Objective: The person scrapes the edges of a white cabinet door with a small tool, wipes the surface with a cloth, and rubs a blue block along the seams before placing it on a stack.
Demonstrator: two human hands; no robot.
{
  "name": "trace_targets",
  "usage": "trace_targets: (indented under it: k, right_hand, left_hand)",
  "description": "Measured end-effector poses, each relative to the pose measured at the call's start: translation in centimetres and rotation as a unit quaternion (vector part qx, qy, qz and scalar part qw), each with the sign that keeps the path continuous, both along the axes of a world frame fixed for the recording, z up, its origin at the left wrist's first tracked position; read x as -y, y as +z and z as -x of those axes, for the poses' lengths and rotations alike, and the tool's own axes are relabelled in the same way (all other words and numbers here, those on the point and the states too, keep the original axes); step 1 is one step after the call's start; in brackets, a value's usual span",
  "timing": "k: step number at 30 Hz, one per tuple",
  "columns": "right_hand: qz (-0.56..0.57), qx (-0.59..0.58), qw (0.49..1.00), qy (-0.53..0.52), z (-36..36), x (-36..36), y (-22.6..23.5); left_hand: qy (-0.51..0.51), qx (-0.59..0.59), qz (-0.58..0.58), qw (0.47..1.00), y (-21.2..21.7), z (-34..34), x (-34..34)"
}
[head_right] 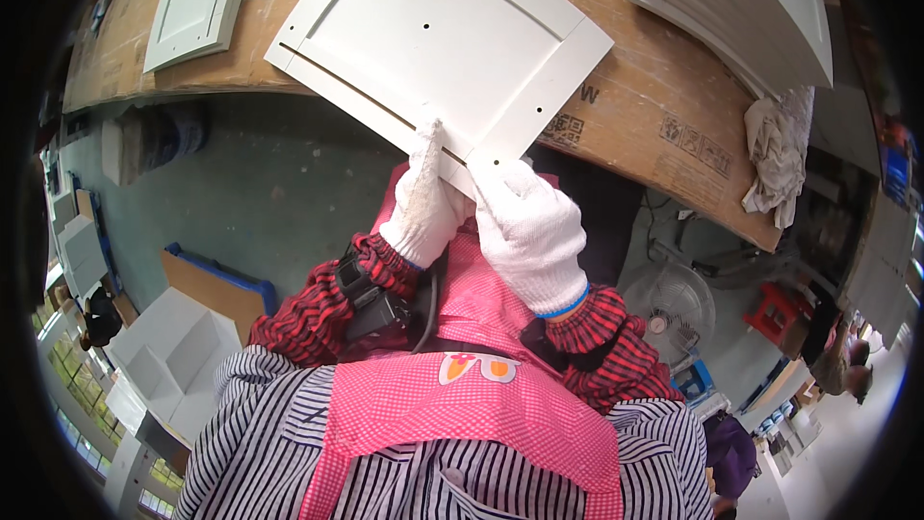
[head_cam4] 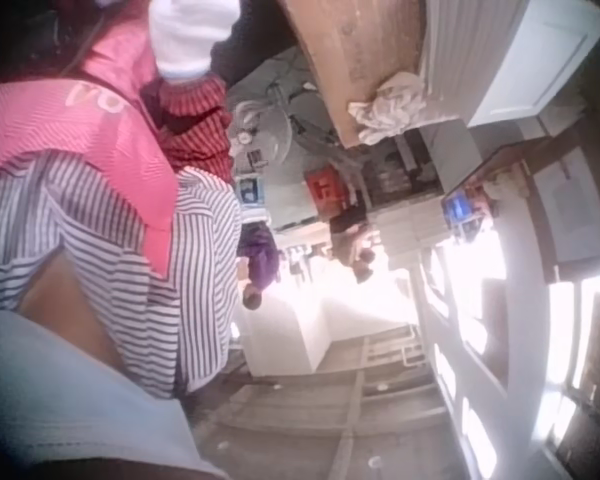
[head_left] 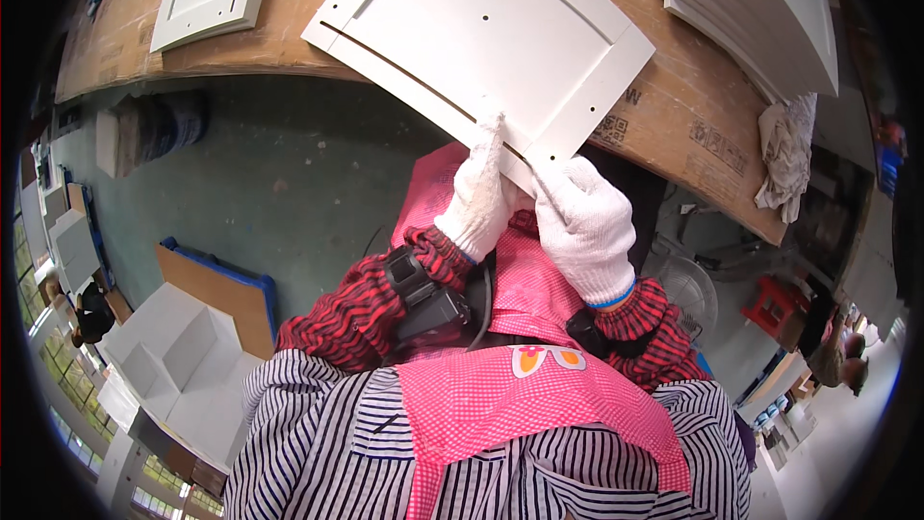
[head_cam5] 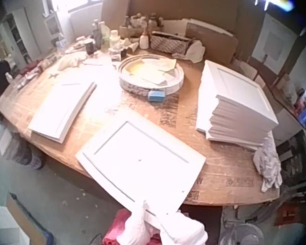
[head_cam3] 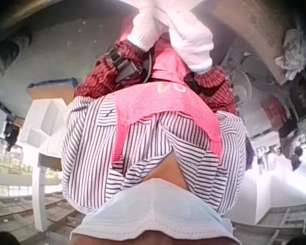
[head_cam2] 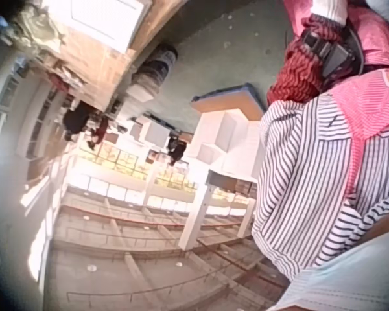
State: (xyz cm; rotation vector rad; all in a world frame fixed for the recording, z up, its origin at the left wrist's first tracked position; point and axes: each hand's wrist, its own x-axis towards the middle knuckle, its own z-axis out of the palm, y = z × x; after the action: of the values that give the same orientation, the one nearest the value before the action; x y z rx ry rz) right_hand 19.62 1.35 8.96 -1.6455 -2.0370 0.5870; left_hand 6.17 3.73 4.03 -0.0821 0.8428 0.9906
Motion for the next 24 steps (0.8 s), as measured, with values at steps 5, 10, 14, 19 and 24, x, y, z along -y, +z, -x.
trace_targets:
  k: [5,10,14,19,24]
  right_hand:
    - [-0.02,-0.012,1.0,0.004,-0.1,0.2,-0.6]
    - [-0.029,0.022,0.999,0.009,0.8,0.4,-0.6]
    - [-0.022,0.018,0.999,0.026,0.9,0.5,-0.3]
    - [-0.027,0.001,1.0,-0.004,0.6,0.1,-0.2]
    - [0.013,-0.008,1.0,0.016,0.9,0.4,0.3]
  left_hand:
    - [0.002,0.0,0.019,1.0,0.2,-0.3,-0.2]
    - [0.014,-0.008,0.028,0.999,-0.4,-0.5,-0.3]
    - [0.01,0.048,-0.009,0.999,-1.9,-0.2,0.2]
    - [-0.019,-0.06,0.003,0.998,-0.6,-0.4,-0.2]
    - [-0.012,0.01,-0.02,1.0,-0.5,-0.1,-0.2]
